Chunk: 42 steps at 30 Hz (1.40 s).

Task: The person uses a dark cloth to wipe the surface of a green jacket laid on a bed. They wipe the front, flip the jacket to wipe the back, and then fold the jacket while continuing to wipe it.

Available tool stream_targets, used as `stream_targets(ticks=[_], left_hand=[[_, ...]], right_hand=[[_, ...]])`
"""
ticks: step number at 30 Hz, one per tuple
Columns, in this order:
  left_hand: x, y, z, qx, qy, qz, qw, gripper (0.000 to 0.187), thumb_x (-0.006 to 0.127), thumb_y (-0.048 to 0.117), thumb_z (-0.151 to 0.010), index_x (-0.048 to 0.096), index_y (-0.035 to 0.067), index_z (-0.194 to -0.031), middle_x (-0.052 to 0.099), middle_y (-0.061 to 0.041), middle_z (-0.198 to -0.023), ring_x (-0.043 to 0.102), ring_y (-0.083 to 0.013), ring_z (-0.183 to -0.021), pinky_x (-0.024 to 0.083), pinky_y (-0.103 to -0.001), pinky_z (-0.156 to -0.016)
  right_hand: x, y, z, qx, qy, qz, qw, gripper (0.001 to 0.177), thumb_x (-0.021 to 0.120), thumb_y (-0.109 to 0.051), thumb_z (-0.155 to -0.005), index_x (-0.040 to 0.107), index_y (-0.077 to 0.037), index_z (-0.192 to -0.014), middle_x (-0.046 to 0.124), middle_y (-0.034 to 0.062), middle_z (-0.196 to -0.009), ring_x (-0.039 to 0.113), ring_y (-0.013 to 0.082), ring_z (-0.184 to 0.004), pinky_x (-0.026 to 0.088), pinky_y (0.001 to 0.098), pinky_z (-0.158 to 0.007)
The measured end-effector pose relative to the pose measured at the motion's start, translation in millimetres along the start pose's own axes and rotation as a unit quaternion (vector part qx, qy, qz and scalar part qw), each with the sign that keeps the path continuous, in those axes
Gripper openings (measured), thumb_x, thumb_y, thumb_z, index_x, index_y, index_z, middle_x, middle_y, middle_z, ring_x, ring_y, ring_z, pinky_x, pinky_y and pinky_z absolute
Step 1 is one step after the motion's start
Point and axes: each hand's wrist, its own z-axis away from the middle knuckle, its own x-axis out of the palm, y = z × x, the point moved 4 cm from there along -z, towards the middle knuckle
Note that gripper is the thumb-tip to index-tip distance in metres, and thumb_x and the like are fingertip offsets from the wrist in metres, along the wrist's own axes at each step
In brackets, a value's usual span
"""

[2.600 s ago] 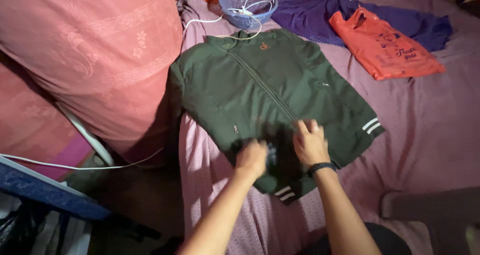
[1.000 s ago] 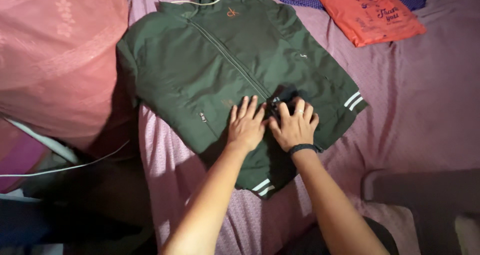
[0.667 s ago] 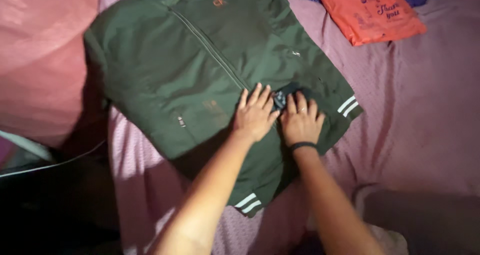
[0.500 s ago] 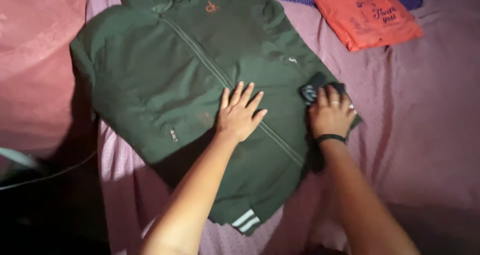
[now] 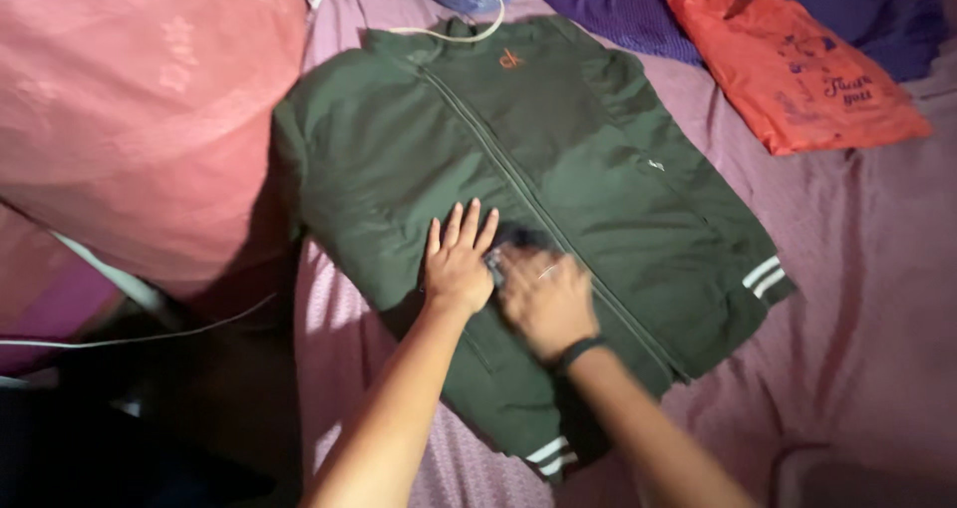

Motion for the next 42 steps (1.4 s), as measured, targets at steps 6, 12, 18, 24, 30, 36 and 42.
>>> stream_targets(ticks=[6,12,18,24,30,36,42], left_hand=[[-26,-44,33,-0.075,0.012,-0.012,0.997,0.057,0.048,0.048,-0.1,0.05,0.019,-0.15,0.042,-0.009,-0.16,0.034,-0.0284,-0.149,0.019,-0.057,-0.122],[-45,-85,44,-0.125,0.056,0.018,0.99,0.062,0.05,0.05,-0.098,0.051,0.015,-0.149,0.039,-0.015,-0.16,0.033,-0.034,-0.148,0.021,-0.054,-0.121],[-24,-95,40,-0.121,0.02,0.014,0.992,0.068,0.048,0.052,-0.096,0.045,0.012,-0.152,0.033,-0.018,-0.161,0.027,-0.0343,-0.149,0.017,-0.052,-0.12],[-7,-126,2,-0.117,-0.018,-0.019,0.993,0.068,0.042,0.051,-0.1,0.039,0.013,-0.156,0.03,-0.007,-0.165,0.024,-0.0279,-0.153,0.015,-0.053,-0.123],[17,-185,-61,-0.138,-0.044,-0.003,0.989,0.068,0.042,0.051,-0.1,0.036,0.013,-0.156,0.027,-0.005,-0.166,0.022,-0.0262,-0.153,0.014,-0.052,-0.121],[23,-217,-97,-0.111,0.021,-0.011,0.994,0.068,0.046,0.049,-0.101,0.041,0.006,-0.154,0.032,-0.007,-0.165,0.026,-0.0263,-0.153,0.018,-0.052,-0.123],[9,-232,-129,-0.042,0.07,-0.009,0.997,0.061,0.051,0.034,-0.098,0.049,0.004,-0.15,0.041,-0.008,-0.163,0.033,-0.0267,-0.152,0.024,-0.05,-0.123]], right_hand=[[48,84,18,0.123,-0.083,-0.017,0.989,0.046,0.07,-0.029,-0.079,0.069,-0.011,-0.121,0.069,0.0098,-0.124,0.063,0.0358,-0.108,0.048,0.0483,-0.101],[33,184,74,0.302,0.053,0.232,0.923,0.04,0.065,-0.039,-0.083,0.074,-0.019,-0.116,0.07,0.0073,-0.13,0.061,0.0428,-0.108,0.054,0.0516,-0.076],[44,76,17,0.081,0.012,-0.052,0.995,0.022,0.062,-0.024,-0.084,0.07,-0.01,-0.099,0.069,0.0076,-0.099,0.066,0.0325,-0.095,0.052,0.049,-0.085],[34,-41,-54,-0.1,-0.019,-0.102,0.99,0.074,0.068,-0.026,-0.073,0.051,-0.021,-0.145,0.045,0.0077,-0.154,0.041,0.0387,-0.139,0.034,0.0563,-0.107],[105,-27,-156,-0.12,-0.084,-0.172,0.974,0.066,0.066,-0.026,-0.085,0.049,-0.022,-0.149,0.044,0.0072,-0.157,0.044,0.0408,-0.138,0.035,0.0534,-0.112],[169,15,-237,0.112,0.037,-0.03,0.993,0.057,0.069,-0.024,-0.088,0.054,-0.014,-0.142,0.055,0.0038,-0.15,0.053,0.0411,-0.137,0.042,0.0526,-0.114],[183,-16,-263,-0.05,-0.028,-0.196,0.979,0.063,0.065,-0.02,-0.075,0.062,-0.013,-0.138,0.064,0.0116,-0.14,0.056,0.0422,-0.12,0.048,0.0508,-0.098]])
